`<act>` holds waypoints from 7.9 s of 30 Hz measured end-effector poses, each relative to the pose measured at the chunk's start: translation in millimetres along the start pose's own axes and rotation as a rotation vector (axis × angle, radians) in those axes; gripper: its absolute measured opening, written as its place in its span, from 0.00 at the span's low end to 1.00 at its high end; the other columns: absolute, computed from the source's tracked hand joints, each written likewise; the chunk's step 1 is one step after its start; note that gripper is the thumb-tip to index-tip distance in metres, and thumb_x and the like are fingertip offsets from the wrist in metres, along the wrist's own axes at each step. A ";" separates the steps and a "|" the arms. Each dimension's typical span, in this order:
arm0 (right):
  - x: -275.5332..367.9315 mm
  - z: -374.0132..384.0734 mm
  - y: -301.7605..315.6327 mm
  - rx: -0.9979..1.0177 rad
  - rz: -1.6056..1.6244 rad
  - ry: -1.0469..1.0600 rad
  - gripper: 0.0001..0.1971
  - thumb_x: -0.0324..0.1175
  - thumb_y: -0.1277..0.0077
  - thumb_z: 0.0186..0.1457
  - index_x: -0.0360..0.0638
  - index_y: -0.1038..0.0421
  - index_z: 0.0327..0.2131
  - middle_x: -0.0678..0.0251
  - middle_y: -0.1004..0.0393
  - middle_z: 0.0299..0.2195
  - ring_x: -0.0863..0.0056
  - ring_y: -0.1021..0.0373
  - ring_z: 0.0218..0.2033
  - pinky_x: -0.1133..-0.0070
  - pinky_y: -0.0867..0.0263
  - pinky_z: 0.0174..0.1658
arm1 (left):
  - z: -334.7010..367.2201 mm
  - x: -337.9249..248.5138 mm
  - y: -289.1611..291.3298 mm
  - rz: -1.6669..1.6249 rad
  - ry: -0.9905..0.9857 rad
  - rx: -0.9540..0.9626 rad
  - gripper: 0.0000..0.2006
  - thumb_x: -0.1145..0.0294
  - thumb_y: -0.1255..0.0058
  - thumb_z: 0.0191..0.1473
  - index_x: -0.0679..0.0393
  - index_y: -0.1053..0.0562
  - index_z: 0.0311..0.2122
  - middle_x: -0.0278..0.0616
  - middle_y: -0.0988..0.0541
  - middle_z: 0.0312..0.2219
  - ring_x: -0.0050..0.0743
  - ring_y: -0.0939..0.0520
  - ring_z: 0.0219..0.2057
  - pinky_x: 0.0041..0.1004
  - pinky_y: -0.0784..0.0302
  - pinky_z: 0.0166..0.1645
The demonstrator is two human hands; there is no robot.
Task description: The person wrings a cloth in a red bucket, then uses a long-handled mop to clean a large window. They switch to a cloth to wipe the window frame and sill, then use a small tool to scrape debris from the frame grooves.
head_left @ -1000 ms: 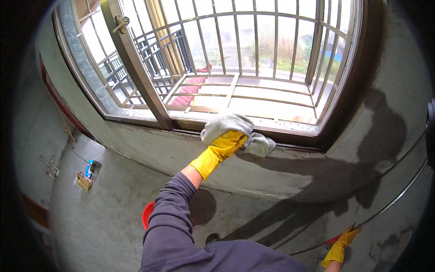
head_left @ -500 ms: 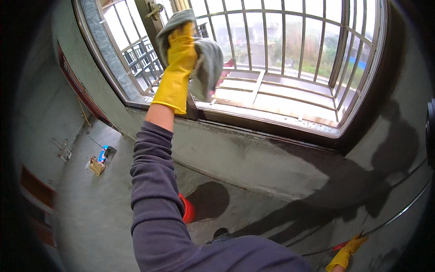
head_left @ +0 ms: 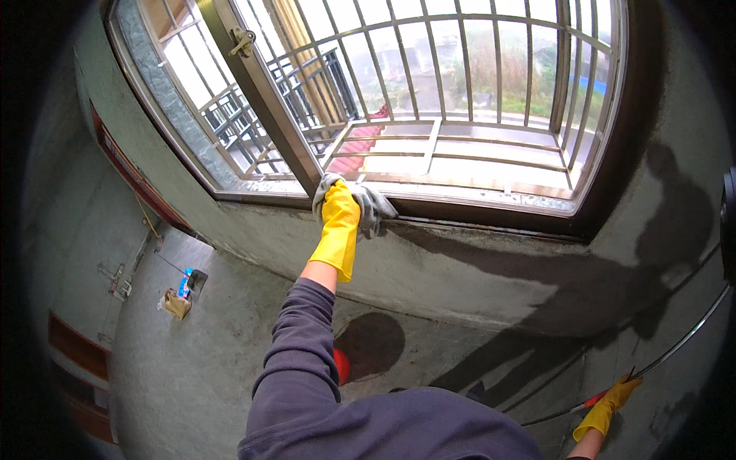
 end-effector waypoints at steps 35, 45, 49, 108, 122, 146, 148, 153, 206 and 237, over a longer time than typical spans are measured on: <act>9.3 -11.0 4.9 -0.108 -0.002 0.021 0.26 0.38 0.58 0.62 0.34 0.49 0.59 0.42 0.31 0.48 0.48 0.31 0.47 0.65 0.34 0.48 | -103.5 -369.3 -2.3 -0.452 -0.565 0.299 0.06 0.67 0.47 0.45 0.53 0.25 0.31 0.42 0.25 0.30 0.39 0.22 0.34 0.34 0.23 0.36; -4.8 -3.4 5.3 -0.057 -0.046 0.002 0.25 0.35 0.59 0.62 0.31 0.50 0.57 0.44 0.34 0.53 0.50 0.33 0.51 0.68 0.34 0.51 | -101.3 -455.5 -22.6 -1.206 -0.072 0.951 0.08 0.66 0.58 0.57 0.56 0.28 0.36 0.49 0.23 0.31 0.46 0.24 0.33 0.35 0.31 0.39; 14.0 -9.6 3.1 -0.054 -0.082 0.066 0.26 0.39 0.59 0.62 0.34 0.51 0.59 0.44 0.32 0.51 0.49 0.31 0.49 0.66 0.33 0.49 | -86.0 -409.3 6.0 -1.122 0.400 1.275 0.10 0.68 0.50 0.50 0.56 0.26 0.38 0.50 0.23 0.34 0.48 0.24 0.38 0.36 0.30 0.43; 476.0 -59.7 -23.2 0.312 0.999 0.030 0.26 0.27 0.54 0.56 0.38 0.46 0.58 0.70 0.30 0.21 0.88 0.45 0.14 0.88 0.50 0.15 | -97.7 -5.1 -2.3 -0.949 0.268 0.342 0.04 0.73 0.51 0.44 0.58 0.33 0.25 0.44 0.26 0.30 0.54 0.24 0.40 0.53 0.40 0.57; 492.8 -121.3 -5.7 0.719 1.158 0.429 0.31 0.21 0.60 0.54 0.43 0.51 0.63 0.77 0.37 0.19 0.93 0.47 0.13 0.92 0.51 0.16 | -108.1 -15.9 15.5 -0.599 -0.288 0.328 0.12 0.73 0.45 0.32 0.58 0.29 0.29 0.46 0.26 0.36 0.59 0.28 0.51 0.51 0.39 0.57; 410.4 -208.9 -43.1 1.524 -0.016 0.816 0.16 0.29 0.50 0.51 0.46 0.28 0.46 0.55 0.25 0.41 0.55 0.28 0.41 0.67 0.31 0.40 | -122.5 10.8 60.3 -1.569 0.610 0.472 0.25 0.73 0.44 0.50 0.63 0.35 0.54 0.47 0.26 0.46 0.40 0.23 0.45 0.38 0.29 0.53; 435.3 -208.3 -28.6 1.504 -0.122 0.682 0.16 0.33 0.52 0.54 0.46 0.29 0.48 0.54 0.25 0.41 0.54 0.28 0.41 0.67 0.33 0.42 | -119.8 10.3 63.1 -1.459 0.503 0.536 0.26 0.74 0.42 0.48 0.61 0.35 0.54 0.45 0.25 0.45 0.37 0.23 0.44 0.37 0.28 0.53; 434.2 -221.6 -48.8 1.444 0.194 0.642 0.18 0.33 0.49 0.55 0.44 0.31 0.50 0.57 0.24 0.41 0.62 0.26 0.41 0.74 0.32 0.44 | -95.5 -4.1 84.9 -1.242 0.207 0.850 0.37 0.68 0.34 0.40 0.61 0.38 0.56 0.48 0.36 0.56 0.40 0.30 0.54 0.35 0.36 0.58; 697.6 -257.5 -16.1 0.952 -0.073 1.696 0.23 0.26 0.56 0.52 0.59 0.30 0.52 0.57 0.24 0.32 0.57 0.28 0.31 0.70 0.33 0.34 | -60.1 -3.1 49.7 -0.435 -0.049 0.383 0.20 0.67 0.41 0.45 0.60 0.25 0.45 0.54 0.26 0.45 0.56 0.25 0.43 0.42 0.31 0.50; 608.7 -133.1 -10.2 1.067 -0.514 1.023 0.11 0.35 0.48 0.50 0.52 0.22 0.39 0.55 0.25 0.23 0.58 0.27 0.26 0.72 0.34 0.28 | 8.1 6.0 44.3 -0.321 -0.360 0.015 0.21 0.77 0.38 0.34 0.52 0.24 0.39 0.42 0.27 0.32 0.44 0.25 0.34 0.39 0.30 0.40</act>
Point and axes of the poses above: each hand's wrist, its own z-axis towards the middle knuckle, its own y-axis out of the back of the hand, x = y × z, the point moved 2 cm from there along z, towards the middle knuckle
